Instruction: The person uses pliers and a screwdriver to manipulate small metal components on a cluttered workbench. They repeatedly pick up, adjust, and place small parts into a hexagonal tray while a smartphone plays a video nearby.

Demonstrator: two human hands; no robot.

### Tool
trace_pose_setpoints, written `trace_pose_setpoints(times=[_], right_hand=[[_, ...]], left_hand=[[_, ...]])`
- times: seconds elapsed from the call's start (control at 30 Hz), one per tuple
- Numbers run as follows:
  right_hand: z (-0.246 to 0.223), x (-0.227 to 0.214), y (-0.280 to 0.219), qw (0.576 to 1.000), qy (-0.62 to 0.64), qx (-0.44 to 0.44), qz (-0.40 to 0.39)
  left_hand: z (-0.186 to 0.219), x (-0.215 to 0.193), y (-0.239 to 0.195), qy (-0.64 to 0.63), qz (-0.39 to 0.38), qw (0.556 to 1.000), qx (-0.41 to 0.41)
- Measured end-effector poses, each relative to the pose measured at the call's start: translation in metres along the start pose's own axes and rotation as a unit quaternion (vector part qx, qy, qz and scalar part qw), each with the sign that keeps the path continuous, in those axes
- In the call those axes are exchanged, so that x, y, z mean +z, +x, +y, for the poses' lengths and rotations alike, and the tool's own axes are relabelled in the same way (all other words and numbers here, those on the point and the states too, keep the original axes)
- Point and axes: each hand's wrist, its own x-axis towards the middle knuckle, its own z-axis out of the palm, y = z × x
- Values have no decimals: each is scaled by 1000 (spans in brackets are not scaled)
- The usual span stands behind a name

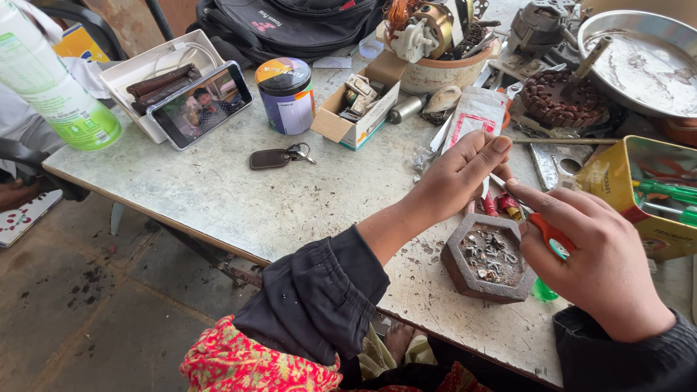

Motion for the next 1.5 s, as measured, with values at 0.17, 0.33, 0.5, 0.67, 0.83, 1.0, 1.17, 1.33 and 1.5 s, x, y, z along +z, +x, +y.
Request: trace_pose_setpoints(times=[0.17,0.33,0.5,0.67,0.83,1.0,1.17,1.33,1.5], right_hand=[[-2,9,-1,990,91,95,-39],[8,15,-7,978,153,134,-39],[26,29,-16,933,245,241,-104],[45,42,-21,774,561,286,-69],[47,44,-25,729,632,261,-41],[31,38,-18,880,411,236,-33],[4,21,-12,987,107,119,-17],[-13,12,-5,995,-94,22,-13],[-18,4,-2,986,-161,0,-35]], left_hand=[[-3,1,4,-20,42,998,42],[-9,-2,8,-56,46,995,69],[-15,4,8,-39,8,995,92],[-16,11,4,-71,29,990,117],[-9,11,0,-53,27,991,117],[-2,2,2,-95,19,994,55],[10,-6,3,-262,8,964,-39],[15,-10,-2,-220,5,973,-76],[6,-8,6,-276,-48,954,-102]])
